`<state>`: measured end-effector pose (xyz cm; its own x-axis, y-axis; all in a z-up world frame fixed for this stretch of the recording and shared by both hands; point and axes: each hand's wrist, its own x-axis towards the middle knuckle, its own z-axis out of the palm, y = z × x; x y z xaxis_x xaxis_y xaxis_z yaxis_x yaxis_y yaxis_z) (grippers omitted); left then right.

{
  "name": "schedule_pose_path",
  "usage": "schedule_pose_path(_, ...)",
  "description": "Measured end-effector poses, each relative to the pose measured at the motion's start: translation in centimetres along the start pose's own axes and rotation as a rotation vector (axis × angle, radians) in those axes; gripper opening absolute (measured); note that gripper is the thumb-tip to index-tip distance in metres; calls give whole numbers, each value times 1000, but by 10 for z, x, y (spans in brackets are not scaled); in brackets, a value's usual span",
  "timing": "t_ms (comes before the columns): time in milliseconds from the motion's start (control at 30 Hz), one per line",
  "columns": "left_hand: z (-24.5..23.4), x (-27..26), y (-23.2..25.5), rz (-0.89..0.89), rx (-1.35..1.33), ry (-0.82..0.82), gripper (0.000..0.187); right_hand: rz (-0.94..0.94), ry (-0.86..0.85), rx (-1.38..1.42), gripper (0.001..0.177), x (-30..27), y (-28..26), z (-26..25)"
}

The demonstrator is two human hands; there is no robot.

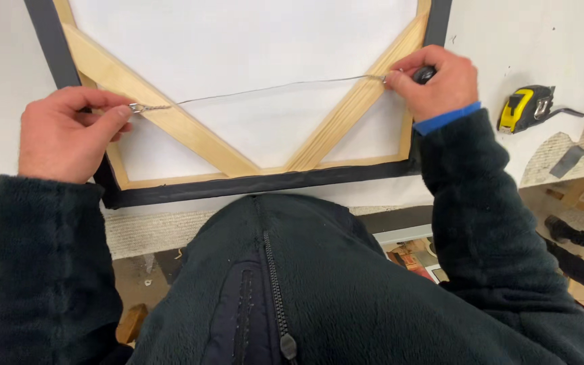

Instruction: The person measures the back of a picture frame using a tape measure, retrieves hardware from a bin, and fits wooden corner supports and a hanging wire onto the frame.

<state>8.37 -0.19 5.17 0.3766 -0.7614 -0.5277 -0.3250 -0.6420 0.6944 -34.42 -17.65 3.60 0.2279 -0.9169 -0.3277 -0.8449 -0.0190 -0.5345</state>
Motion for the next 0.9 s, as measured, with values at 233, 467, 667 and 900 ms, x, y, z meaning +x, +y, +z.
schedule_pose_path(233, -1, 15, 12, -19, 196, -52, 9, -45, -115, -33, 9, 15, 12, -10)
schedule_pose_path(467, -7, 23, 7, 90, 317, -48, 9, -10, -79, -124, 15, 15, 11, -12)
schedule_pose_path(667, -12, 26, 1, 207, 415, -70, 9, 36, -161, -31, 9, 10, -5, -19)
schedule_pose_path(900, -15, 24, 10, 251, 479, -100, 10, -38, -119, -90, 9, 7, -2, -18)
